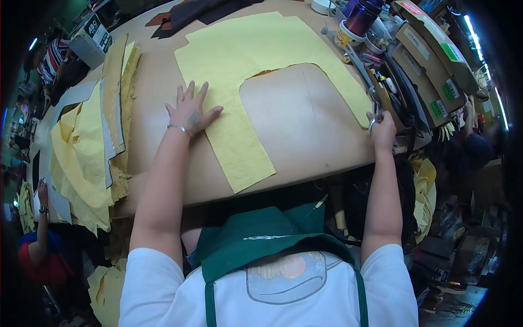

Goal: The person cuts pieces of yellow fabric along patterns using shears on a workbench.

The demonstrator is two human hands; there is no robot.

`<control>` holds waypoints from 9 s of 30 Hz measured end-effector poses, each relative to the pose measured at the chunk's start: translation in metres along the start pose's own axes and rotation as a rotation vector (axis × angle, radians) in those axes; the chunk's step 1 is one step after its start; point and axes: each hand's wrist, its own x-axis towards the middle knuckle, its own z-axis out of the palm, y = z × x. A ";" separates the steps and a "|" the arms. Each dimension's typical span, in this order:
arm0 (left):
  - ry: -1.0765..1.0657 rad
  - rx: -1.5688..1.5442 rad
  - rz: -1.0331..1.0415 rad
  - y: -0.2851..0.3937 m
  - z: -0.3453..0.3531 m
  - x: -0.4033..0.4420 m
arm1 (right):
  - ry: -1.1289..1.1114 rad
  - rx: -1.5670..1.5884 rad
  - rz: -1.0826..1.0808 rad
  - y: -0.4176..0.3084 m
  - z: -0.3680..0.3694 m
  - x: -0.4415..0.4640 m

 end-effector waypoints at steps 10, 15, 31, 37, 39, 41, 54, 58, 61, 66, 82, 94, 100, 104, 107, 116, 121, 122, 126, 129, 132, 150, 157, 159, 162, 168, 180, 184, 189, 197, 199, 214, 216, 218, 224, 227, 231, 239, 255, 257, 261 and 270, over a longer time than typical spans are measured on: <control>-0.029 -0.032 0.488 0.037 0.036 -0.152 | -0.784 0.846 0.357 -0.023 -0.060 -0.188; 0.003 -0.069 0.503 0.035 0.032 -0.157 | -1.214 0.875 0.239 -0.024 -0.071 -0.246; 0.263 -0.274 0.660 0.042 0.059 -0.161 | -1.523 0.757 0.266 -0.040 -0.093 -0.238; 0.243 -0.255 0.676 0.040 0.058 -0.163 | -1.500 0.682 0.283 -0.058 -0.084 -0.231; 0.237 -0.248 0.676 0.040 0.058 -0.164 | -1.516 0.685 0.310 -0.058 -0.080 -0.229; 0.239 -0.247 0.674 0.039 0.058 -0.164 | -1.511 0.687 0.309 -0.060 -0.077 -0.226; 0.251 -0.268 0.639 0.041 0.057 -0.165 | -1.459 0.626 0.146 -0.055 -0.070 -0.222; 0.234 -0.282 0.612 0.044 0.055 -0.166 | -1.484 0.616 0.122 -0.054 -0.072 -0.215; 0.238 -0.276 0.605 0.047 0.055 -0.165 | -1.498 0.589 0.128 -0.055 -0.073 -0.215; 0.234 -0.279 0.626 0.045 0.055 -0.166 | -1.489 0.600 0.127 -0.056 -0.072 -0.217; 0.257 -0.284 0.625 0.044 0.056 -0.166 | -1.421 0.610 0.181 -0.055 -0.074 -0.225; 0.253 -0.270 0.620 0.045 0.058 -0.166 | -1.368 0.632 0.289 -0.053 -0.080 -0.234; 0.237 -0.273 0.621 0.045 0.057 -0.167 | -1.383 0.606 0.270 -0.052 -0.080 -0.234; 0.229 -0.289 0.622 0.047 0.058 -0.172 | -1.426 0.591 0.172 -0.051 -0.076 -0.225; 0.216 -0.303 0.626 0.048 0.057 -0.174 | -1.452 0.611 0.159 -0.057 -0.072 -0.219; 0.189 -0.322 0.654 0.051 0.055 -0.181 | -1.510 0.658 0.302 -0.068 -0.072 -0.212; 0.188 -0.329 0.655 0.052 0.056 -0.184 | -1.488 0.648 0.290 -0.067 -0.073 -0.213; 0.189 -0.335 0.653 0.052 0.056 -0.184 | -1.484 0.645 0.290 -0.068 -0.074 -0.212; 0.192 -0.347 0.650 0.052 0.057 -0.183 | -1.456 0.644 0.292 -0.071 -0.077 -0.213; 0.196 -0.348 0.656 0.052 0.058 -0.184 | -1.443 0.638 0.285 -0.068 -0.078 -0.217; 0.195 -0.352 0.655 0.052 0.058 -0.184 | -1.416 0.647 0.272 -0.066 -0.078 -0.221; 0.179 -0.328 0.704 0.053 0.050 -0.188 | -1.540 0.679 0.259 -0.074 -0.071 -0.206; 0.171 -0.368 0.728 0.052 0.050 -0.195 | -1.586 0.648 0.268 -0.079 -0.064 -0.196; 0.168 -0.375 0.727 0.052 0.050 -0.195 | -1.569 0.647 0.290 -0.079 -0.066 -0.198; 0.162 -0.386 0.725 0.052 0.050 -0.195 | -1.553 0.648 0.292 -0.079 -0.067 -0.199; 0.159 -0.387 0.716 0.053 0.052 -0.196 | -1.520 0.647 0.315 -0.074 -0.066 -0.203; 0.137 -0.389 0.709 0.053 0.052 -0.196 | -1.473 0.548 0.327 -0.075 -0.068 -0.209; 0.131 -0.393 0.719 0.052 0.051 -0.196 | -1.492 0.557 0.321 -0.077 -0.069 -0.205; 0.108 -0.396 0.765 0.052 0.049 -0.201 | -1.554 0.672 0.281 -0.083 -0.056 -0.199; 0.112 -0.425 0.809 0.052 0.049 -0.206 | -1.553 0.631 0.254 -0.091 -0.049 -0.193; 0.108 -0.431 0.815 0.052 0.050 -0.205 | -1.533 0.623 0.265 -0.090 -0.051 -0.194; 0.099 -0.457 0.828 0.051 0.053 -0.205 | -1.485 0.547 0.347 -0.090 -0.060 -0.198; 0.099 -0.464 0.831 0.051 0.054 -0.205 | -1.487 0.522 0.362 -0.091 -0.061 -0.199; 0.105 -0.477 0.834 0.051 0.055 -0.205 | -1.497 0.556 0.354 -0.089 -0.058 -0.201; 0.110 -0.502 0.861 0.052 0.050 -0.209 | -1.557 0.628 0.234 -0.088 -0.044 -0.190; 0.099 -0.524 0.858 0.055 0.041 -0.213 | -1.546 0.658 0.147 -0.094 -0.035 -0.183; 0.113 -0.505 0.858 0.054 0.042 -0.215 | -1.529 0.661 0.102 -0.099 -0.031 -0.179; 0.136 -0.535 0.857 0.054 0.042 -0.216 | -1.477 0.651 0.117 -0.097 -0.028 -0.183; 0.066 -1.019 0.853 0.052 0.031 -0.216 | -1.521 0.644 0.237 -0.092 -0.030 -0.184; 0.058 -1.042 0.840 0.052 0.031 -0.217 | -1.514 0.637 0.233 -0.092 -0.031 -0.183; 0.094 -1.035 0.825 0.053 0.031 -0.217 | -1.493 0.646 0.254 -0.090 -0.030 -0.187; 0.073 -1.118 0.826 0.054 0.030 -0.218 | -1.500 0.605 0.251 -0.091 -0.033 -0.187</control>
